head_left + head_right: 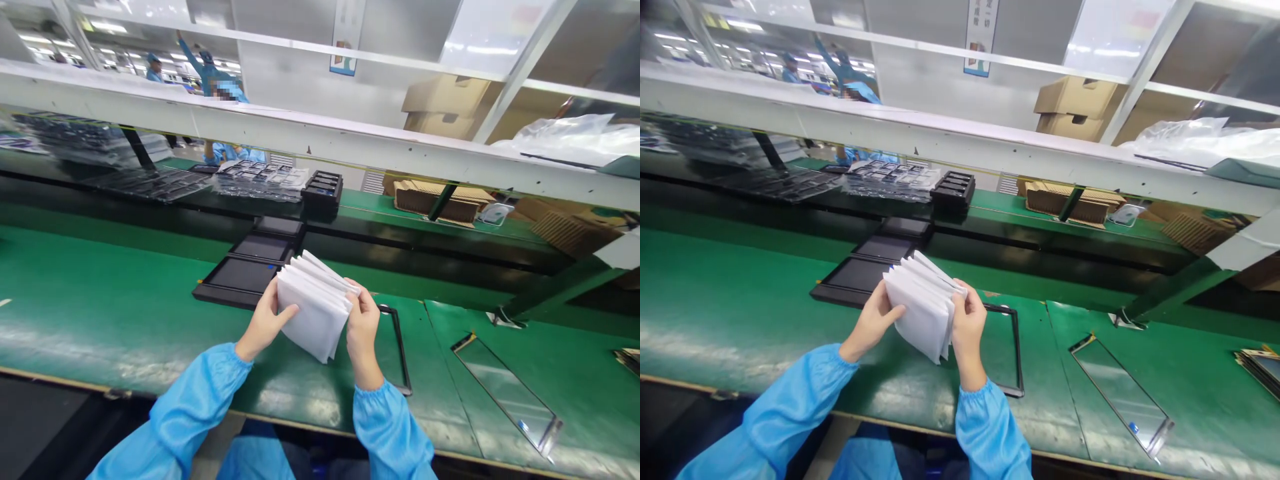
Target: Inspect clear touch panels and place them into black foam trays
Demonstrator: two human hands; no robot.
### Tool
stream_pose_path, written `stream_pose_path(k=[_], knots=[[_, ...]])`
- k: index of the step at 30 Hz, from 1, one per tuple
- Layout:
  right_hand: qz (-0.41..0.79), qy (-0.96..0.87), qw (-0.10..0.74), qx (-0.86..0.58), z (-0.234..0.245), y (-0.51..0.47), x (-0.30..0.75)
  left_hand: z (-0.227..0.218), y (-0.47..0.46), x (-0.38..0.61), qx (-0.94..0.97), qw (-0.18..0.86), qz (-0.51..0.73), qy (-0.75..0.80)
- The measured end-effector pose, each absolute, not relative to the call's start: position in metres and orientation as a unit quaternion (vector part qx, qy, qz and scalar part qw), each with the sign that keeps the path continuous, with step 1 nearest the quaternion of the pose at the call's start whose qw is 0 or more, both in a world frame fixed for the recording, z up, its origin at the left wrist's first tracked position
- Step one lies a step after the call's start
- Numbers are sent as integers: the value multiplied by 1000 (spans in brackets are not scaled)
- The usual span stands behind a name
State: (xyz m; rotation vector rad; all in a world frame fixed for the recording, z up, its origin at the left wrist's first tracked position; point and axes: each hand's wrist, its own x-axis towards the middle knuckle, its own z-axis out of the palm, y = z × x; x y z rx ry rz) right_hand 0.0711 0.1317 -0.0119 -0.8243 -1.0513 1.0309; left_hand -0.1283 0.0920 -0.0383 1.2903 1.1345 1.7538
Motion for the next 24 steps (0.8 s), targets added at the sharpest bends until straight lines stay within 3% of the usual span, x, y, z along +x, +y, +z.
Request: stream_pose_path(k=[11, 24], knots=[[411, -396, 730, -376, 3, 130, 60, -3, 104, -127, 417, 366, 716, 424], [485, -391, 697, -356, 16, 117, 77, 4, 100, -125, 399, 393, 713, 421]])
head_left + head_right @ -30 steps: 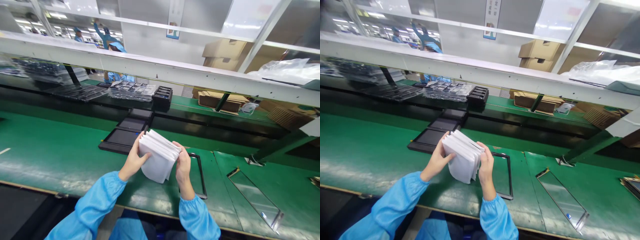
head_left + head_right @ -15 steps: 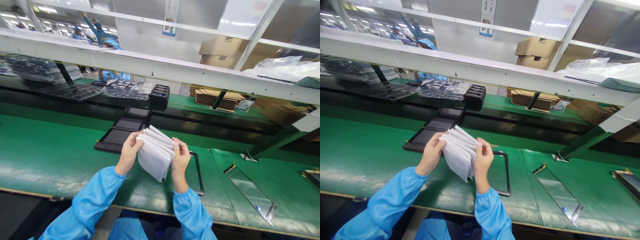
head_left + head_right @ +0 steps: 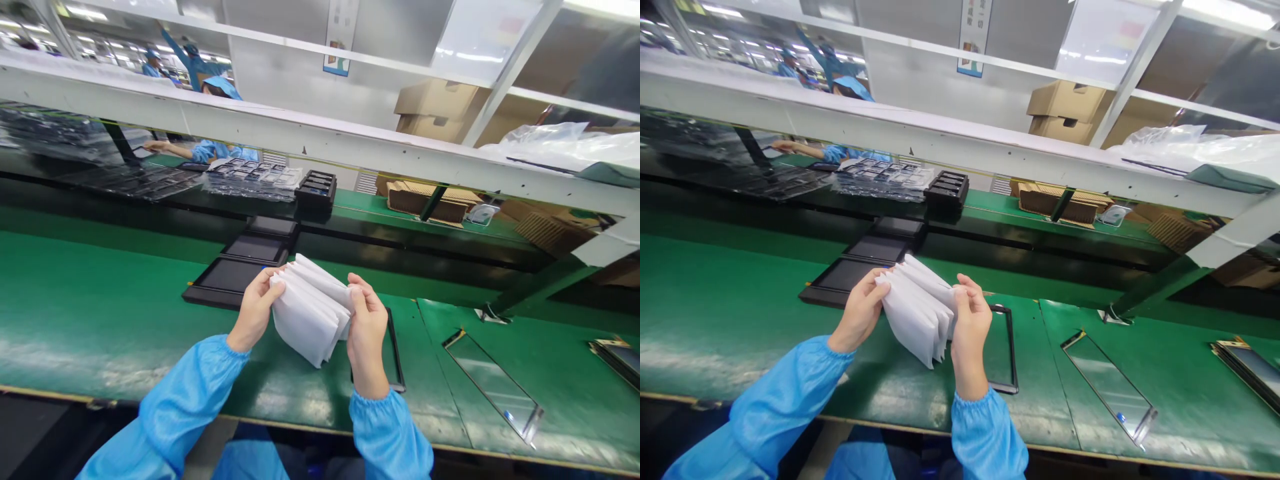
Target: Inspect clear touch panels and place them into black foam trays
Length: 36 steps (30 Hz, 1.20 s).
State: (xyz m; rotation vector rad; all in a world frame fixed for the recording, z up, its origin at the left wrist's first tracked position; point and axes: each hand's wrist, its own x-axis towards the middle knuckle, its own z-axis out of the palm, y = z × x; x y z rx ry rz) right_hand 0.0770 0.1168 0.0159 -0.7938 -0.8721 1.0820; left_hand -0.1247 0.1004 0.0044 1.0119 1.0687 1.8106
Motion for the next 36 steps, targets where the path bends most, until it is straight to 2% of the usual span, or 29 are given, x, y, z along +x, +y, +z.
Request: stream_pose_path(k=[6, 11, 20, 31, 36], knots=[[429, -441, 719, -323, 16, 113, 81, 6, 102, -125, 392, 400, 716, 417], [419, -506, 691, -302, 7, 103, 84, 10, 102, -121, 383, 403, 717, 420], [382, -449, 721, -364, 8, 109, 71, 19, 101, -117, 382, 393, 729, 410], [489, -380, 704, -348, 25, 106, 67, 28, 98, -120, 380, 383, 737, 407], [468, -402, 706, -347, 18, 105, 69, 25, 99, -122, 375, 385, 733, 416]])
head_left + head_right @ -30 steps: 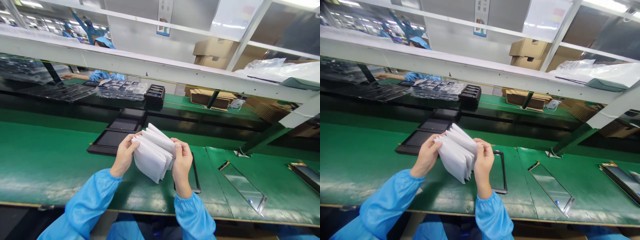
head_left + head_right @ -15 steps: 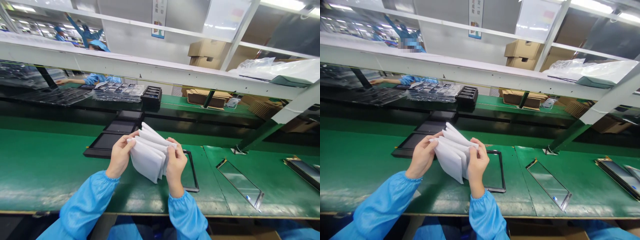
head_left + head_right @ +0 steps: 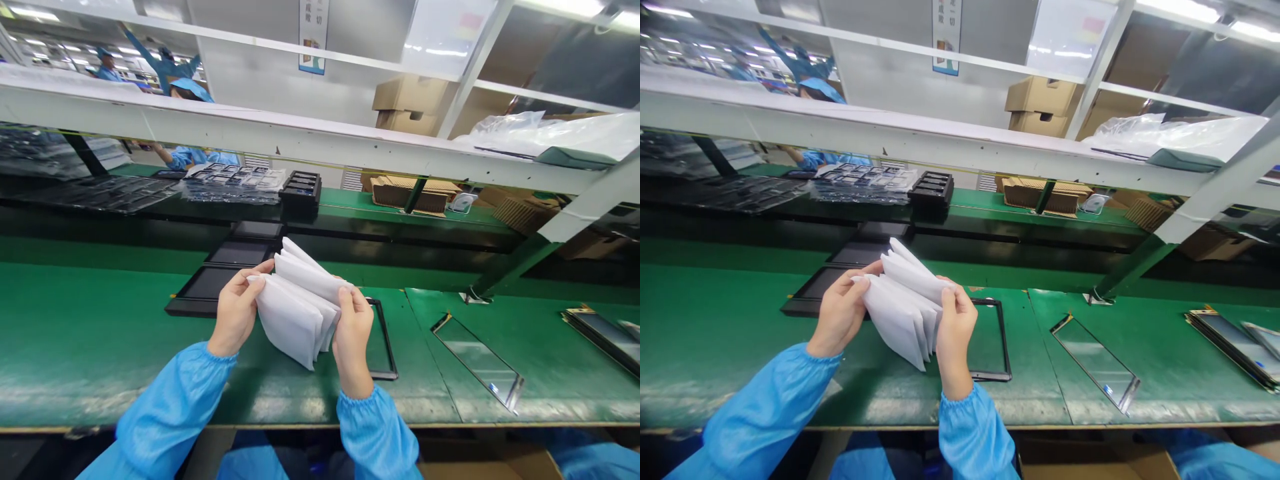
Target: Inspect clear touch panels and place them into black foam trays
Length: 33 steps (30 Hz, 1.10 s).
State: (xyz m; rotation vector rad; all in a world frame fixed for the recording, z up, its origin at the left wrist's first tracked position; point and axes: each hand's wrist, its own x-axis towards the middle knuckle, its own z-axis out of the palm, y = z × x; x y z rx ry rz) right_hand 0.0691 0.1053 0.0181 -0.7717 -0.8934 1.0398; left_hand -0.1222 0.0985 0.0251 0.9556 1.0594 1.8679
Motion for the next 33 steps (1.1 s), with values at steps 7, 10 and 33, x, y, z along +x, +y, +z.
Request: stream_pose_path(k=[7, 10, 33], knots=[[436, -437, 724, -307, -6, 98, 74, 16, 101, -125, 370, 397, 728, 420], [429, -437, 728, -307, -6, 97, 72, 19, 101, -125, 373, 397, 726, 420], [398, -453, 735, -311, 6, 100, 74, 39, 109, -123, 354, 396, 745, 403]])
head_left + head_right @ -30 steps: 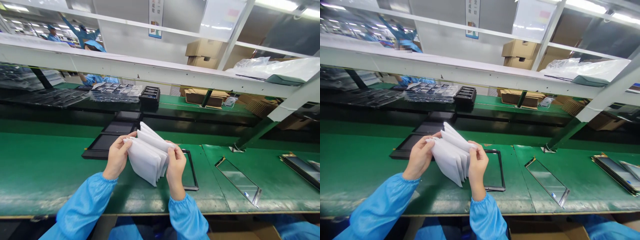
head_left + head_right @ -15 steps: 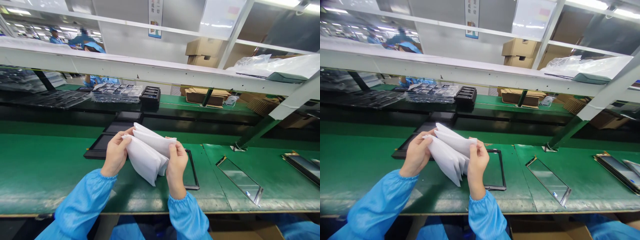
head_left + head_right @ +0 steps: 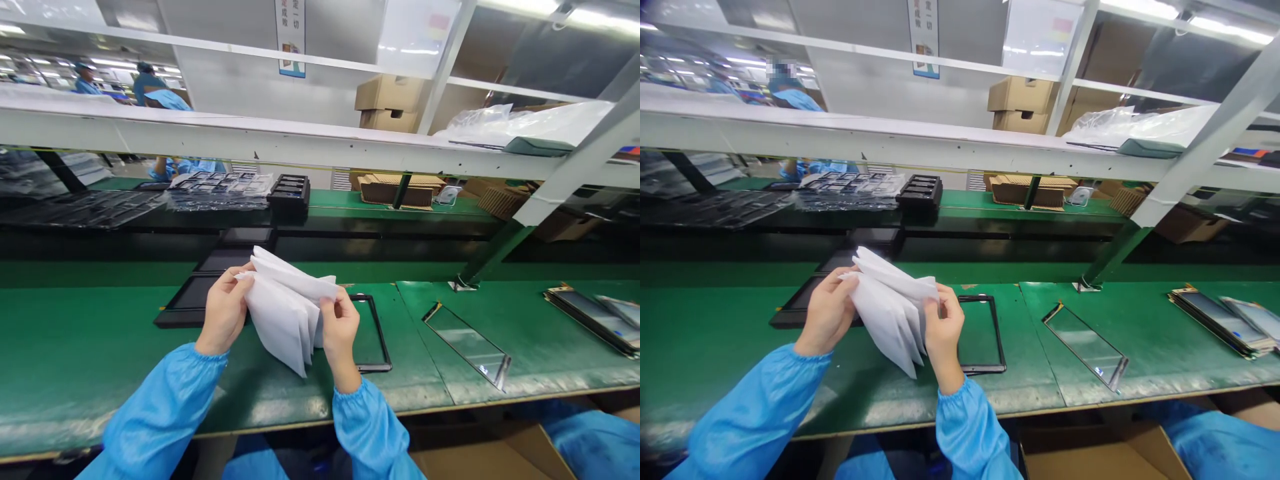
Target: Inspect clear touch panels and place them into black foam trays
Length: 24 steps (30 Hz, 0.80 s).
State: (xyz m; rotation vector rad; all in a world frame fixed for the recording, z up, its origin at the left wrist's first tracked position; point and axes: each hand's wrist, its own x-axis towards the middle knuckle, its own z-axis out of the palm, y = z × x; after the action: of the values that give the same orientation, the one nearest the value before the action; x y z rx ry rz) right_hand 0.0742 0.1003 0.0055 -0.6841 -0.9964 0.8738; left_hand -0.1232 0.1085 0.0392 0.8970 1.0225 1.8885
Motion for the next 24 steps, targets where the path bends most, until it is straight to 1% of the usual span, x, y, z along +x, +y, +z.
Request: stream_pose_path(k=[5, 11, 15, 21, 24], knots=[[386, -422, 754, -323, 31, 103, 69, 54, 106, -124, 369, 378, 753, 393], [411, -407, 747, -328, 42, 103, 64, 59, 105, -121, 373, 384, 747, 394], [408, -437, 737, -315, 36, 99, 71, 56, 108, -120, 377, 380, 748, 391], [387, -509, 715, -283, 6, 95, 84, 47, 113, -123, 367, 393, 749, 388], [371, -517, 714, -293, 5, 96, 79, 46, 112, -122, 370, 397, 745, 387]])
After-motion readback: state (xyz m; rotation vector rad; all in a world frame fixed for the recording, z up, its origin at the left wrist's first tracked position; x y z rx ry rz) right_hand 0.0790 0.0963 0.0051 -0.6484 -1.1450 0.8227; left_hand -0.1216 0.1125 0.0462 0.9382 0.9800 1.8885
